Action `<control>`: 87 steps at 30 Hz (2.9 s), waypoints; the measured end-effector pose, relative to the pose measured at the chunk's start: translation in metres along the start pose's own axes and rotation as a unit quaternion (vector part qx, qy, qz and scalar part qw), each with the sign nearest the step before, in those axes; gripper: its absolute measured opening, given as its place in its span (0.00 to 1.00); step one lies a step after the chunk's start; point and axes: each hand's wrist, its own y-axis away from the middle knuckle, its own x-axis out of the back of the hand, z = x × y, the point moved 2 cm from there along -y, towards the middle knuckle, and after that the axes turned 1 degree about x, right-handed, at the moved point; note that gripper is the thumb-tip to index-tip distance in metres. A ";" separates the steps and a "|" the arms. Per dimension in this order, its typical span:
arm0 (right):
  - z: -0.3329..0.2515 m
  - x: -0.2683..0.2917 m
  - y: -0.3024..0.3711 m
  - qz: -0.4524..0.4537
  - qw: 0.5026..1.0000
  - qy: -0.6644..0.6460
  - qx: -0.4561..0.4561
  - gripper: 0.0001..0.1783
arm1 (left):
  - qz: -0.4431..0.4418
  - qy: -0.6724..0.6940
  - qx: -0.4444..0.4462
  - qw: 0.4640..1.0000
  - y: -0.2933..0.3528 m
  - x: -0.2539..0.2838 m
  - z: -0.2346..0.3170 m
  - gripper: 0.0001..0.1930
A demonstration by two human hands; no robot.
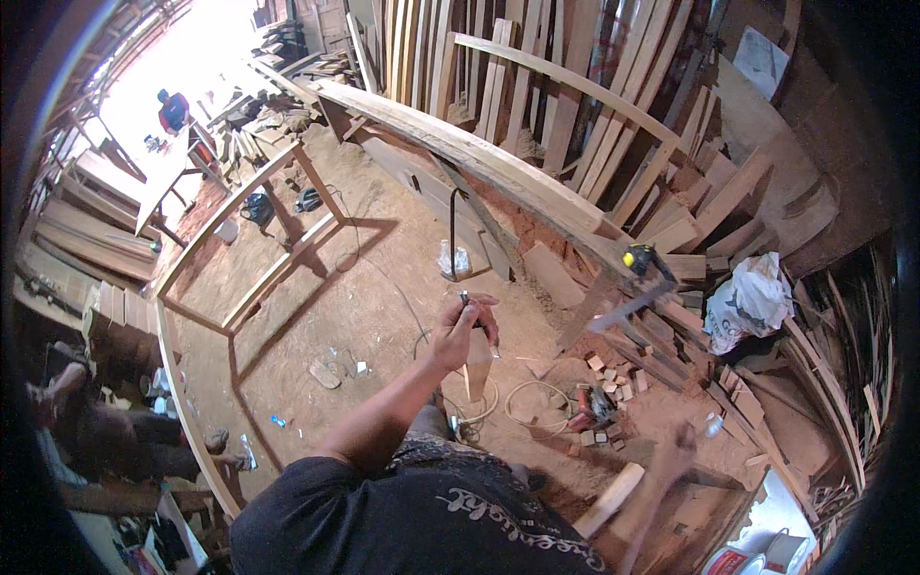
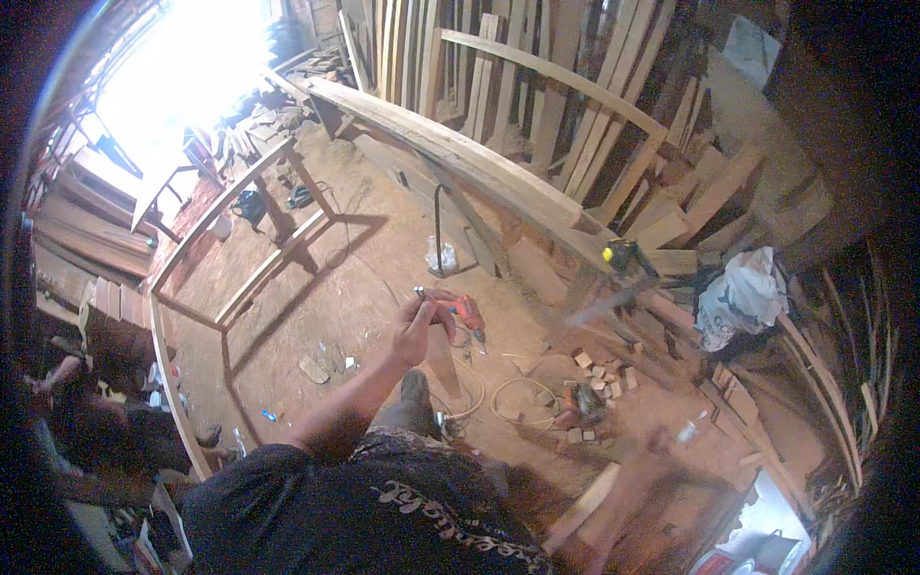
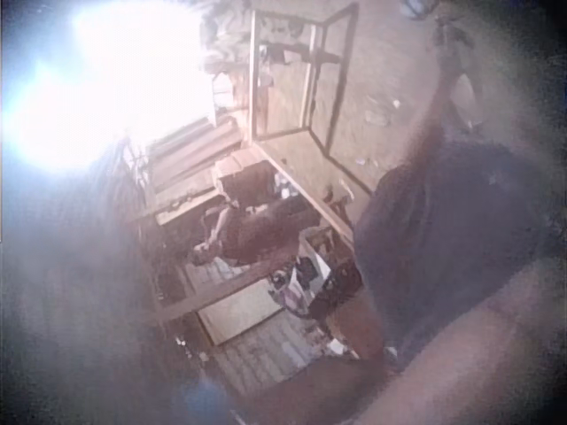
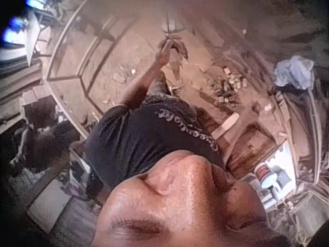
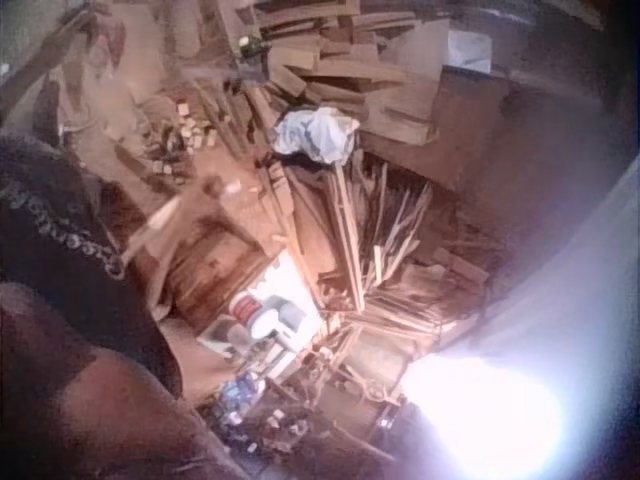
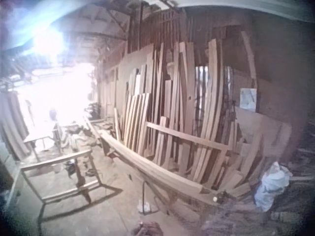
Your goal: The person assembles a wooden frame by applying glue to small wooden pieces and attaching them to a larger frame. They use a brush to apply glue and a hammer to secure the pieces in place.
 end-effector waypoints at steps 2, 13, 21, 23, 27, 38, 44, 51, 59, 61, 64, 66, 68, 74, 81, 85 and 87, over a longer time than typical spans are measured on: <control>-0.070 -0.101 0.042 -0.068 0.995 -0.068 0.028 0.15 | -0.012 0.028 0.016 0.999 -0.022 0.045 0.004 0.20; -0.303 -0.442 0.216 -0.469 0.823 -0.315 0.059 0.41 | 0.044 0.024 -0.050 0.997 -0.157 0.200 0.093 0.18; -0.324 -0.586 0.210 -0.367 0.889 -0.244 0.128 0.33 | 0.059 -0.054 0.015 0.997 -0.246 0.283 0.056 0.18; -0.322 -0.627 0.195 -0.379 0.899 -0.205 0.077 0.32 | 0.111 -0.172 -0.073 0.976 -0.280 0.319 0.039 0.18; -0.315 -0.730 0.173 -0.342 0.911 -0.220 0.071 0.32 | 0.205 -0.147 -0.038 0.967 -0.335 0.431 0.032 0.16; -0.277 -0.912 0.081 -0.345 0.934 -0.078 0.054 0.33 | 0.223 -0.423 0.098 0.873 -0.378 0.578 0.104 0.11; -0.278 -0.953 0.043 -0.298 0.950 -0.049 0.077 0.41 | 0.022 -0.606 0.009 0.795 -0.513 0.570 0.099 0.16; -0.296 -1.010 0.040 -0.166 0.969 0.164 -0.084 0.38 | -0.287 -0.586 -0.136 0.746 -0.710 0.501 0.021 0.30; -0.311 -1.004 0.102 0.025 0.986 0.054 -0.155 0.27 | -0.515 -0.634 -0.125 0.564 -0.782 0.497 -0.052 0.35; -0.328 -0.977 0.132 0.063 0.993 -0.028 -0.093 0.25 | -0.511 -0.612 -0.115 0.593 -0.782 0.504 -0.058 0.34; -0.354 -0.935 0.172 0.039 0.985 -0.009 -0.166 0.27 | -0.531 -0.561 -0.127 0.622 -0.784 0.501 -0.057 0.31; -0.371 -0.910 0.183 0.059 0.981 -0.022 -0.182 0.25 | -0.543 -0.569 -0.069 0.614 -0.793 0.495 -0.054 0.30; -0.386 -0.885 0.186 0.132 0.972 -0.090 -0.174 0.19 | -0.551 -0.585 -0.055 0.593 -0.799 0.486 -0.051 0.30; -0.408 -0.852 0.162 0.115 0.986 -0.023 -0.122 0.22 | -0.552 -0.614 -0.021 0.565 -0.813 0.475 -0.047 0.37; -0.411 -0.882 0.140 0.057 0.996 -0.063 -0.024 0.14 | -0.551 -0.591 -0.043 0.587 -0.813 0.487 -0.059 0.36; -0.422 -0.883 0.125 0.117 0.974 -0.182 -0.069 0.15 | -0.522 -0.605 -0.201 0.567 -0.805 0.493 -0.063 0.38; -0.427 -0.878 0.117 0.106 0.931 -0.299 -0.180 0.15 | -0.525 -0.603 -0.171 0.576 -0.806 0.497 -0.068 0.38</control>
